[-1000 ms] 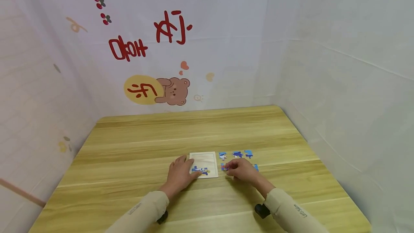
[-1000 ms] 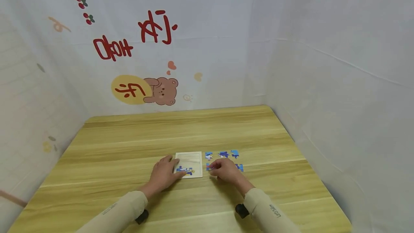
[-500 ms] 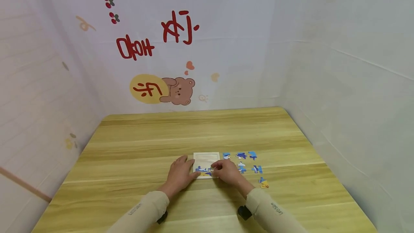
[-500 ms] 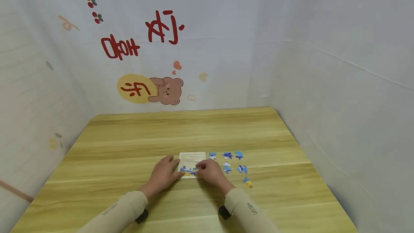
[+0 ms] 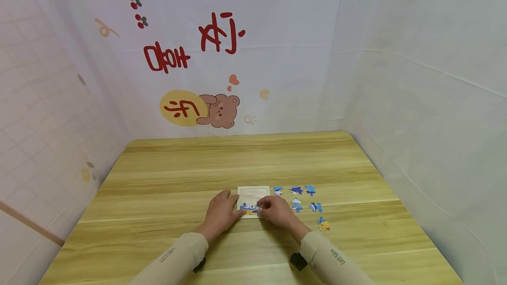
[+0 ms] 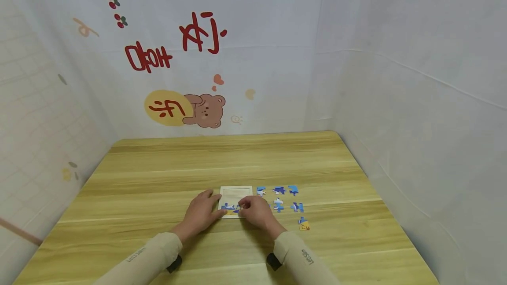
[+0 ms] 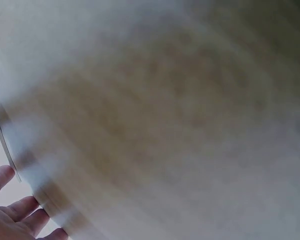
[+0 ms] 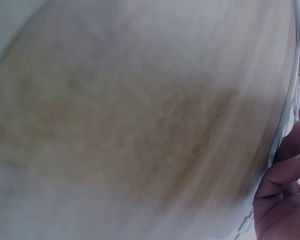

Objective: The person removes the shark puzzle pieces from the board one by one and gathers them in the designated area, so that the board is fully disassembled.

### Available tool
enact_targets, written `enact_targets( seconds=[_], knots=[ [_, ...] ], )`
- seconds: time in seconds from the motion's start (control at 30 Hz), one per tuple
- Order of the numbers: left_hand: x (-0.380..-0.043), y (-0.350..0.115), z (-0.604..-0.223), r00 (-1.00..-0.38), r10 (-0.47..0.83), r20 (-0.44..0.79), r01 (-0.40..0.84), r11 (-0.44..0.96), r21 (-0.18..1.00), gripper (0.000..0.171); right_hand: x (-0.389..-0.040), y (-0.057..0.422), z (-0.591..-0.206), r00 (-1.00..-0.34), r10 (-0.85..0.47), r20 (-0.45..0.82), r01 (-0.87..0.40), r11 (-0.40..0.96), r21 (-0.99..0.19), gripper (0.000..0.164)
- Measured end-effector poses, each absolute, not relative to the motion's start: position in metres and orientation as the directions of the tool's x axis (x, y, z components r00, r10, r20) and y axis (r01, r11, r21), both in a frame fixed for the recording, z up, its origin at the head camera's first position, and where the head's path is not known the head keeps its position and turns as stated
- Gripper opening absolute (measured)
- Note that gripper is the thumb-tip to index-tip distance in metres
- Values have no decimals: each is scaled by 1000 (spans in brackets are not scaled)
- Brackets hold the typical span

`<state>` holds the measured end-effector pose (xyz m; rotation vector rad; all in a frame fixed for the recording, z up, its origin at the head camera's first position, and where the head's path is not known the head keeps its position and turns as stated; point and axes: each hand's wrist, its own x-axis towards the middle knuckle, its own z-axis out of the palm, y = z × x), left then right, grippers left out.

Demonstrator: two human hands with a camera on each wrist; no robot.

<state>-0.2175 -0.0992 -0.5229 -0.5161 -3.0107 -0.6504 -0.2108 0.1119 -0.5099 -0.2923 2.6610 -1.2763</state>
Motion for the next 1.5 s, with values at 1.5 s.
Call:
enact_targets(
  seconds=[1.5],
  knots=[
    [-216,-96,-521,-941,322,104,335,849,408,55,-169,234,-509,-987,-110,-115,42,514,-857,19]
  ],
)
